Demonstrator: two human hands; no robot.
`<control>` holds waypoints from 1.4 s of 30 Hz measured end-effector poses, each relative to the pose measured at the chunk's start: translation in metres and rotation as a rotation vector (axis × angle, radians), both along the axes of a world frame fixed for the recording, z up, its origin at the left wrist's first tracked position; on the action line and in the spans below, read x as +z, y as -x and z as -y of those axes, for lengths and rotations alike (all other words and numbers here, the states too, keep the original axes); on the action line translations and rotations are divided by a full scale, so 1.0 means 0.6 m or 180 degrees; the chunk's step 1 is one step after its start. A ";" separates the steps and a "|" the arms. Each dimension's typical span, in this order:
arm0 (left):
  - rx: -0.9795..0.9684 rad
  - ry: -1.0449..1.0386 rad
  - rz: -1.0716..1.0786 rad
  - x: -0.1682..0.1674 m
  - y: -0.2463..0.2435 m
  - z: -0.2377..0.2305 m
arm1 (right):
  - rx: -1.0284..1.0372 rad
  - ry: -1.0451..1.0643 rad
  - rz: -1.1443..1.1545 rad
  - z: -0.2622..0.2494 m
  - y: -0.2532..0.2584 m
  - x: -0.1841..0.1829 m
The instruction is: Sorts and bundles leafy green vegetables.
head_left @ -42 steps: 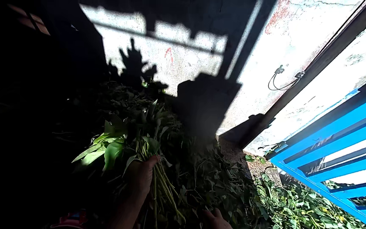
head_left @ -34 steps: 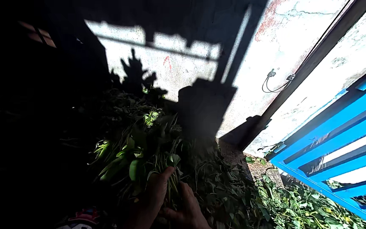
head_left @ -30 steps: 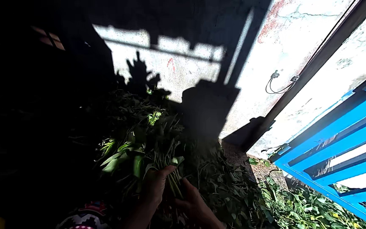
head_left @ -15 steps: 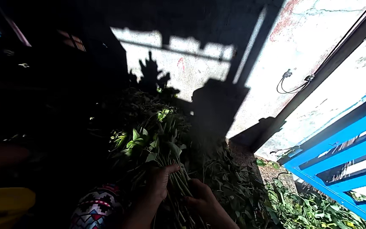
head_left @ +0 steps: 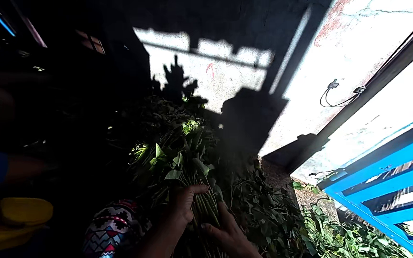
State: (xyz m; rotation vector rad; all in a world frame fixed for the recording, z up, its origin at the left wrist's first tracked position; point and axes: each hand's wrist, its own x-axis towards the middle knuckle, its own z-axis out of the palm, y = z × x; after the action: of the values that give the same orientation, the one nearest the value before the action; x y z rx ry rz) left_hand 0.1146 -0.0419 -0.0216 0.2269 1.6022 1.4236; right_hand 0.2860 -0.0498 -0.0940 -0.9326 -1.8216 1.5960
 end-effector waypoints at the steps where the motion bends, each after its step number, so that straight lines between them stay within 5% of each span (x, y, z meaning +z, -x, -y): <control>1: -0.0003 0.0085 -0.0010 -0.001 0.001 0.001 | 0.0048 -0.0044 -0.0016 0.000 0.002 -0.006; 7: -0.0359 0.0228 0.0191 0.001 0.012 0.012 | 0.0410 0.0021 0.0140 -0.027 -0.020 0.003; 12: -0.0554 -0.0151 -0.0123 -0.006 0.014 0.014 | 0.0722 0.0787 -0.0131 -0.015 -0.018 0.031; 27: -0.0262 0.0051 0.0445 -0.020 0.019 0.030 | 0.0711 0.1509 -0.0121 0.026 -0.004 0.015; 38: 0.0426 -0.0344 0.0223 -0.050 0.002 0.050 | -0.0065 0.1172 0.0411 0.069 -0.005 0.006; 42: 0.0579 -0.0386 0.0248 -0.045 -0.003 0.053 | 0.0032 0.1683 0.0123 0.082 0.000 0.016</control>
State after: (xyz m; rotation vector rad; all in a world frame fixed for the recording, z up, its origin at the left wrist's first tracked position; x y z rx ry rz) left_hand 0.1167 -0.0738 -0.0483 0.0965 1.5051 1.6515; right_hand 0.2861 -0.0990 -0.0843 -1.1823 -1.4458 2.1292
